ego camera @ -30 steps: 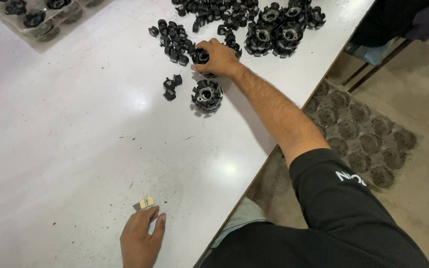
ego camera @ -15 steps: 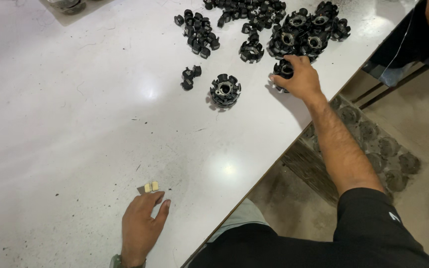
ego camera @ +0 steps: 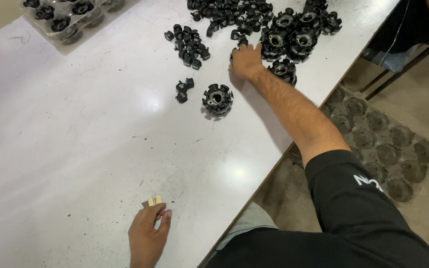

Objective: The person sits at a white workbench fitting small black plastic components together by hand, using a small blade to trim and scrape the parts, and places finished assemblies into a growing pile of completed pieces on the table.

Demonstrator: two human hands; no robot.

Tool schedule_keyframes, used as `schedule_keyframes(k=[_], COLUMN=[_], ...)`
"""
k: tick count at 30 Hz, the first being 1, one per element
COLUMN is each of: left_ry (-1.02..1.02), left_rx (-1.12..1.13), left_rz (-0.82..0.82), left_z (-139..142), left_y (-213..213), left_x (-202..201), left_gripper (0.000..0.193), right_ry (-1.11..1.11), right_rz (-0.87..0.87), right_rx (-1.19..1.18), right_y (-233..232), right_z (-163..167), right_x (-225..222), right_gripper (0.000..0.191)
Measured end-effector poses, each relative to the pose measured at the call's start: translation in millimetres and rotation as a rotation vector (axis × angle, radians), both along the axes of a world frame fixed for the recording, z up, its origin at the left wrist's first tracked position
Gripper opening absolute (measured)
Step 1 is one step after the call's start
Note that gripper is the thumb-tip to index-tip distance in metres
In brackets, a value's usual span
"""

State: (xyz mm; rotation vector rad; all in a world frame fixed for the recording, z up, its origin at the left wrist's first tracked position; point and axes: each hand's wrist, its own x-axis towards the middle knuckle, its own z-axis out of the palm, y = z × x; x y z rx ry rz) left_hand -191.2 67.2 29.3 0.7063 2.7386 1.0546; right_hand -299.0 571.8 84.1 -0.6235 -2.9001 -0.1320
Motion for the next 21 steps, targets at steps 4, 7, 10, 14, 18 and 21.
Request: schedule_keyframes(k=[4,7,10,14,18,21], left_ry=[0.028,0.026,0.071,0.124,0.133,0.125], left_rx=[0.032,-0.045,-0.031,0.039,0.034,0.024], left_rz=[-0.030,-0.053,-0.084,-0.112,-0.114,-0.105], left_z=[3.5,5.4,6.4,5.8,4.3,5.1], left_y=[-6.5,-9.0,-8.9,-11.0,-8.8,-8.8], left_x=[-3.4,-1.4,-5.6,-6.6,-7.2,-5.8], left_gripper=[0.026,0.025,0.024,0.024,0.024,0.024], right_ry=[0.120,0.139,0.275,0.499,0.480,0.376], right_rz=[-0.006,0.047,0.128,0.079,-0.050,0.013], right_rx=[0.133,0.138,0.173,0.193,0.085,-0.078], right_y=[-10.1,-11.8,-10.7,27.3,81.9,98.8], right_z=[-12.8,-17.7,-7.1,15.5,15.4,10.4], right_x=[-5.5,1.7,10.6,34.5,56.4,66.9], right_gripper=[0.026,0.030,0.033,0.027,0.034,0.038])
